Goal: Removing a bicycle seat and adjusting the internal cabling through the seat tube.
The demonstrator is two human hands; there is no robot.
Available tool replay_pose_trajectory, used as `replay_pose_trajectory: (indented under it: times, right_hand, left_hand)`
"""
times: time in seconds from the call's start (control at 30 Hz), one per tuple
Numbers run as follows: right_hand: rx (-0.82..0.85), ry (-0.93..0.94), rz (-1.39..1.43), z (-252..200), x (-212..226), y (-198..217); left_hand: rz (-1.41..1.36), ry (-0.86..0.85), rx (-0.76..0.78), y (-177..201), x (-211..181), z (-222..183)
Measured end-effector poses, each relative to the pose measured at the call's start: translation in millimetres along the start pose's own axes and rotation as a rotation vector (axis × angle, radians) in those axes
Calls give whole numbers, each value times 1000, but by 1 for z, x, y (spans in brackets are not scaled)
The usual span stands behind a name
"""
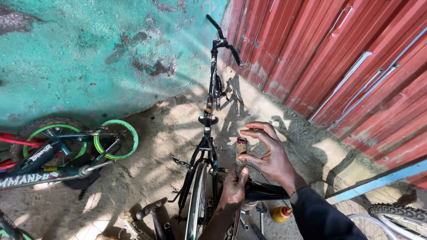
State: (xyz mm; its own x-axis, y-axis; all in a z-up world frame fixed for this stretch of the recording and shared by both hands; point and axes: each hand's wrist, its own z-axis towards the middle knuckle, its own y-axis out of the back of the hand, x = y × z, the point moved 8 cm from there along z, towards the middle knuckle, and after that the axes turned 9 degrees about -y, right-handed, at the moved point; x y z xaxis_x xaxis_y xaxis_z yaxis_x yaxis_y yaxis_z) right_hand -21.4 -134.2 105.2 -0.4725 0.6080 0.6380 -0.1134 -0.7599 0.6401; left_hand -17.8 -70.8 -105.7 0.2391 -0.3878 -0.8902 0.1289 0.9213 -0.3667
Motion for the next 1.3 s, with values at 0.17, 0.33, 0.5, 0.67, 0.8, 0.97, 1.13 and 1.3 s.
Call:
replay_pose_trajectory:
  times: [0.17, 0.33, 0.5, 0.67, 0.8, 0.97, 1.13, 1.3]
  right_hand:
    - [36, 62, 18, 0, -3, -5]
    - [130, -54, 57, 6, -24, -11]
    - [205, -202, 240, 7, -45, -23]
    - [168, -557, 525, -4, -61, -36]
    - [162, -574, 557, -9, -63, -39]
    - [107, -510, 591, -6, -47, -32]
    - [75, -530, 682, -9, -52, -41]
    - [-25, -400, 843, -10, -60, -52]
  left_hand:
    - [3, 47, 63, -9, -21, -8]
    - [-67, 83, 106, -12, -6, -10]
    - [-141, 44, 121, -15, -4, -9]
    - [-197, 39, 40, -6, 12, -2]
    - [-284, -9, 32, -5, 15, 3]
    - [-308, -76, 49, -8, 10, 3]
    - [-266, -61, 77, -10, 7, 1]
    - [-229, -37, 69, -11, -8, -2]
